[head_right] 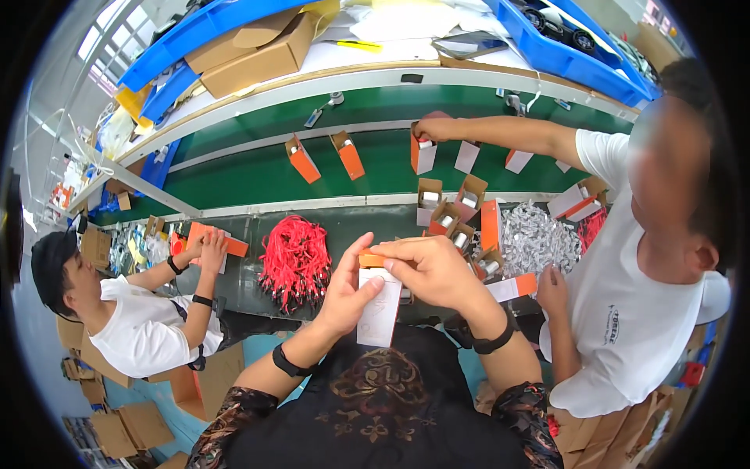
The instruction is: Assembling and folding small cardboard product boxes on a manufacturing production line.
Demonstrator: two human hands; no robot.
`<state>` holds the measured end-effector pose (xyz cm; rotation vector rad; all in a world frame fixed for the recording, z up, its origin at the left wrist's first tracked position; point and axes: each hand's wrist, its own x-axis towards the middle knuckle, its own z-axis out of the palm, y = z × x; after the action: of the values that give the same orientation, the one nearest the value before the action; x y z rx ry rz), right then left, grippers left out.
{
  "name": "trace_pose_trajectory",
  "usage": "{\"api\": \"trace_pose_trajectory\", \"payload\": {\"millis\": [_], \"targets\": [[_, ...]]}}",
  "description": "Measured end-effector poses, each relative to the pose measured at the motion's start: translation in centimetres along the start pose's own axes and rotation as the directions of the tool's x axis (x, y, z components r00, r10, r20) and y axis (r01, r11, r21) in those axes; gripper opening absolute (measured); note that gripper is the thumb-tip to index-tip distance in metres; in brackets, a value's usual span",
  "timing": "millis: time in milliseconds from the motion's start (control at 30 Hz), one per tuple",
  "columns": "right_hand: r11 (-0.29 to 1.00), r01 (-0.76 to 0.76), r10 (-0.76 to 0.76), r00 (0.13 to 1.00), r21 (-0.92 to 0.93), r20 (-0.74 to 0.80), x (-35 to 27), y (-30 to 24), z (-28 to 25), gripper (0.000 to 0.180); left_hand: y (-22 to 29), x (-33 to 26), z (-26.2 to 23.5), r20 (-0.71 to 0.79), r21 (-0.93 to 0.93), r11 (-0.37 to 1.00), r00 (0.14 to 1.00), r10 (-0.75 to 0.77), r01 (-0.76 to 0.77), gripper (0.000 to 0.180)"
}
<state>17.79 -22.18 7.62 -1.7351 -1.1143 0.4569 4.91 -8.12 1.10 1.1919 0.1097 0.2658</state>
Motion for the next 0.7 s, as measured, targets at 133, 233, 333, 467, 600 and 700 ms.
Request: {"api": "trace_pose_trajectory", "payload": {"millis": [133,233,333,467,600,700], "targets": [[0.995,-0.018,0.008,0.995,0.102,0.101,0.1,0.6,-0.7,0.028,0.1,0.0,-0.3,0.004,0.046,0.999,1.0,-0.001,0.001,0.07],[0.997,-0.013,0.003,0.991,0.075,0.136,0.4,0.9,-1.1,0.028,-0.3,0.2,-0.8,0.03,0.013,1.0,0.999,-0.012,0.011,0.065],[0.996,0.089,-0.085,0.984,-0.017,0.16,0.6,0.9,-1.2,0.03,-0.5,0.1,-1.3,0.048,-0.025,0.998,0.997,-0.059,0.06,0.061],[0.991,0.12,-0.107,0.977,-0.062,0.184,0.9,0.4,0.0,0.039,-1.3,0.2,-2.6,0.063,-0.084,0.994,0.996,-0.066,0.071,0.064],[0.976,-0.112,0.084,0.985,0.185,0.15,0.3,2.4,3.2,0.042,-2.1,-1.3,-4.1,0.103,-0.169,0.979,0.99,-0.094,0.11,0.092],[0.957,-0.154,0.13,0.985,0.247,0.111,0.1,2.7,4.1,0.04,-5.6,-4.1,-6.4,0.288,0.144,0.974,0.935,-0.208,0.172,0.104]]}}
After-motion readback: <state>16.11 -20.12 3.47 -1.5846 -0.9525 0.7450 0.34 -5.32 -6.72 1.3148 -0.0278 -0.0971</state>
